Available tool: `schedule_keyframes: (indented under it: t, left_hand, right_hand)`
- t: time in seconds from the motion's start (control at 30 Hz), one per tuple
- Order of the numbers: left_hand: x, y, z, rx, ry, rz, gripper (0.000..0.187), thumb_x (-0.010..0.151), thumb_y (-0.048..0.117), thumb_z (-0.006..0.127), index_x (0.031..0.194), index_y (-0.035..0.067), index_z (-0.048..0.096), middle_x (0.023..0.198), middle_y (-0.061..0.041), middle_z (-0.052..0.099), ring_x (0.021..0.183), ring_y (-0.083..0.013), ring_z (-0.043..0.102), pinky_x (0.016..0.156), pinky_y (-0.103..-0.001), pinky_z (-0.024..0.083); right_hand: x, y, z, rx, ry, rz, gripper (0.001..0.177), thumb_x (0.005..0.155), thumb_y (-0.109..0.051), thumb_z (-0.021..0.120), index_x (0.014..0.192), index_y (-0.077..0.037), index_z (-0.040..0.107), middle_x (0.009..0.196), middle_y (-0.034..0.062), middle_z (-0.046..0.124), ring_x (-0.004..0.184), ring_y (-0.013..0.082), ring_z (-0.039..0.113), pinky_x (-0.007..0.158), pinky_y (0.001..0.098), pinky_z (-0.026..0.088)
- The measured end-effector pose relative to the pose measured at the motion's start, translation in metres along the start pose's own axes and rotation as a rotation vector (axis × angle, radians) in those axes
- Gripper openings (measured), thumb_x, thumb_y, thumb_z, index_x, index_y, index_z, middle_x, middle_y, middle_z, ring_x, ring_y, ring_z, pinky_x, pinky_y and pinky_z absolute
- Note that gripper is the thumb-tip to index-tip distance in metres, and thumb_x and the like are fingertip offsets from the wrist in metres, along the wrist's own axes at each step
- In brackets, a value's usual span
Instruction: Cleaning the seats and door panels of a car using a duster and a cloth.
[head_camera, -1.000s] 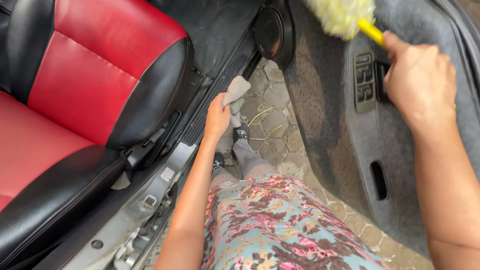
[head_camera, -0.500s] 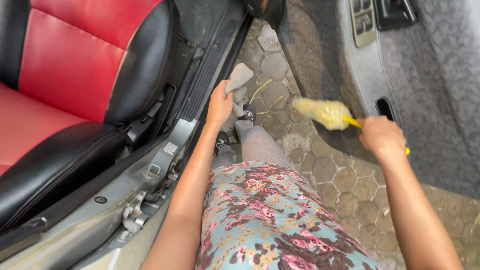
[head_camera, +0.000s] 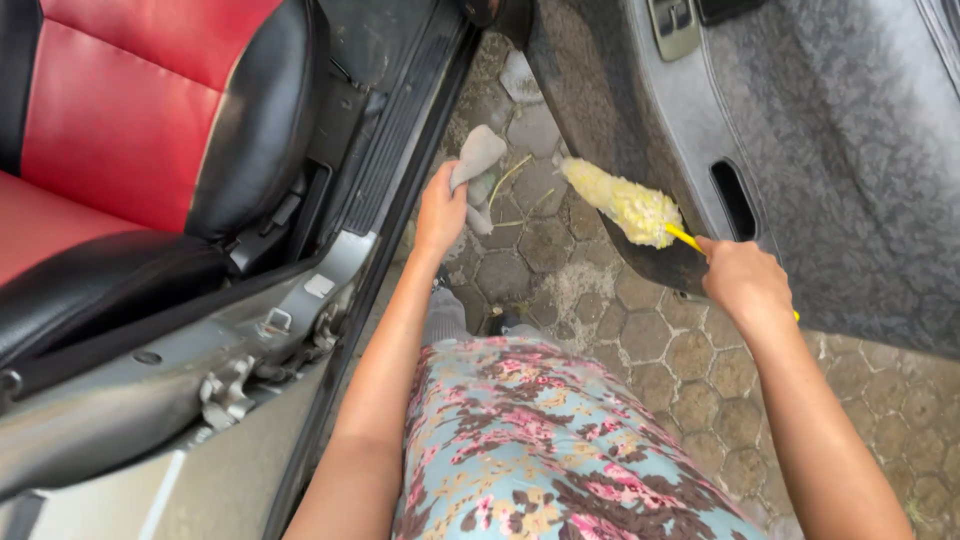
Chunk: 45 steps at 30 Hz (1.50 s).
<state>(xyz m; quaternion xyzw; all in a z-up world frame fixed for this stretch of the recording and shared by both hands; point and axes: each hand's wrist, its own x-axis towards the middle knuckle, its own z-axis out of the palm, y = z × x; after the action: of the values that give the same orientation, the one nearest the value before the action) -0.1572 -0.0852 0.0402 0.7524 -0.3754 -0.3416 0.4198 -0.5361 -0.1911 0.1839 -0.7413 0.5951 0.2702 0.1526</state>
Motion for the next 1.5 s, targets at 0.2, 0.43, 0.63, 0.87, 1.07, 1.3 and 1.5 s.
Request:
schedule_keyframes:
  t: [0.2, 0.43, 0.63, 0.87, 1.07, 1.3, 1.5]
  left_hand:
    - [-0.036, 0.033, 0.06, -0.073, -0.031, -0.118, 0.029, 0.104, 0.018, 0.052, 0.13, 0.01, 0.059, 0.119, -0.016, 0.074, 0.115, -0.0309, 0.071, 0.096, -0.039, 0.052]
    - [-0.062, 0.052, 0.148, -0.211, 0.032, 0.075, 0.033, 0.106, 0.018, 0.051, 0.138, 0.01, 0.053, 0.128, -0.017, 0.069, 0.124, -0.0299, 0.066, 0.105, -0.037, 0.048]
    - [-0.089, 0.072, 0.178, -0.268, -0.015, -0.015, 0.045, 0.107, 0.022, 0.048, 0.151, 0.013, 0.043, 0.139, -0.019, 0.064, 0.132, -0.0309, 0.06, 0.108, -0.038, 0.045]
    - [-0.095, 0.07, 0.205, -0.254, -0.058, 0.023, 0.048, 0.107, 0.026, 0.048, 0.152, 0.01, 0.042, 0.144, -0.02, 0.062, 0.138, -0.0326, 0.057, 0.112, -0.039, 0.042]
    - [-0.084, 0.081, 0.195, -0.19, -0.042, -0.019, 0.05, 0.107, 0.029, 0.047, 0.153, 0.011, 0.04, 0.146, -0.02, 0.059, 0.139, -0.0342, 0.054, 0.113, -0.04, 0.04]
    - [-0.073, 0.097, 0.187, -0.193, -0.072, -0.02, 0.05, 0.105, 0.028, 0.046, 0.152, 0.01, 0.042, 0.144, -0.019, 0.06, 0.136, -0.033, 0.056, 0.11, -0.039, 0.041]
    - [-0.062, 0.104, 0.224, -0.321, -0.103, 0.01, 0.05, 0.107, 0.028, 0.045, 0.151, 0.005, 0.046, 0.143, -0.019, 0.064, 0.135, -0.0294, 0.059, 0.113, -0.037, 0.041]
  right_hand:
    - [-0.078, 0.018, -0.05, 0.174, 0.289, -0.149, 0.046, 0.098, -0.011, 0.06, 0.141, -0.026, 0.067, 0.101, 0.0241, 0.072, 0.086, 0.0471, 0.07, 0.077, 0.056, 0.057]
    - [-0.121, 0.085, -0.05, 0.314, 0.678, -0.252, 0.051, 0.103, 0.0, 0.061, 0.151, -0.017, 0.063, 0.093, 0.0209, 0.068, 0.079, 0.0442, 0.068, 0.07, 0.054, 0.054]
    - [-0.149, 0.145, 0.09, 0.364, 0.596, -0.155, 0.063, 0.098, 0.001, 0.06, 0.156, -0.024, 0.054, 0.089, 0.0219, 0.067, 0.077, 0.0417, 0.068, 0.071, 0.0538, 0.054]
    - [-0.086, 0.084, 0.08, 0.514, 0.614, -0.22, 0.057, 0.102, -0.003, 0.058, 0.156, -0.021, 0.05, 0.09, 0.025, 0.068, 0.077, 0.0454, 0.067, 0.069, 0.0558, 0.052]
    - [-0.098, 0.085, 0.079, 0.62, 0.64, -0.254, 0.056, 0.102, -0.004, 0.058, 0.155, -0.018, 0.05, 0.087, 0.0278, 0.066, 0.076, 0.0477, 0.066, 0.068, 0.0567, 0.051]
    - [-0.142, 0.129, 0.103, 0.547, 0.598, -0.212, 0.062, 0.094, -0.001, 0.057, 0.153, -0.018, 0.051, 0.096, 0.0262, 0.071, 0.078, 0.0447, 0.07, 0.068, 0.0544, 0.056]
    - [-0.037, 0.051, 0.048, 0.559, 0.542, -0.16, 0.054, 0.1, -0.006, 0.053, 0.152, -0.019, 0.05, 0.092, 0.0261, 0.07, 0.079, 0.0475, 0.07, 0.069, 0.0576, 0.055]
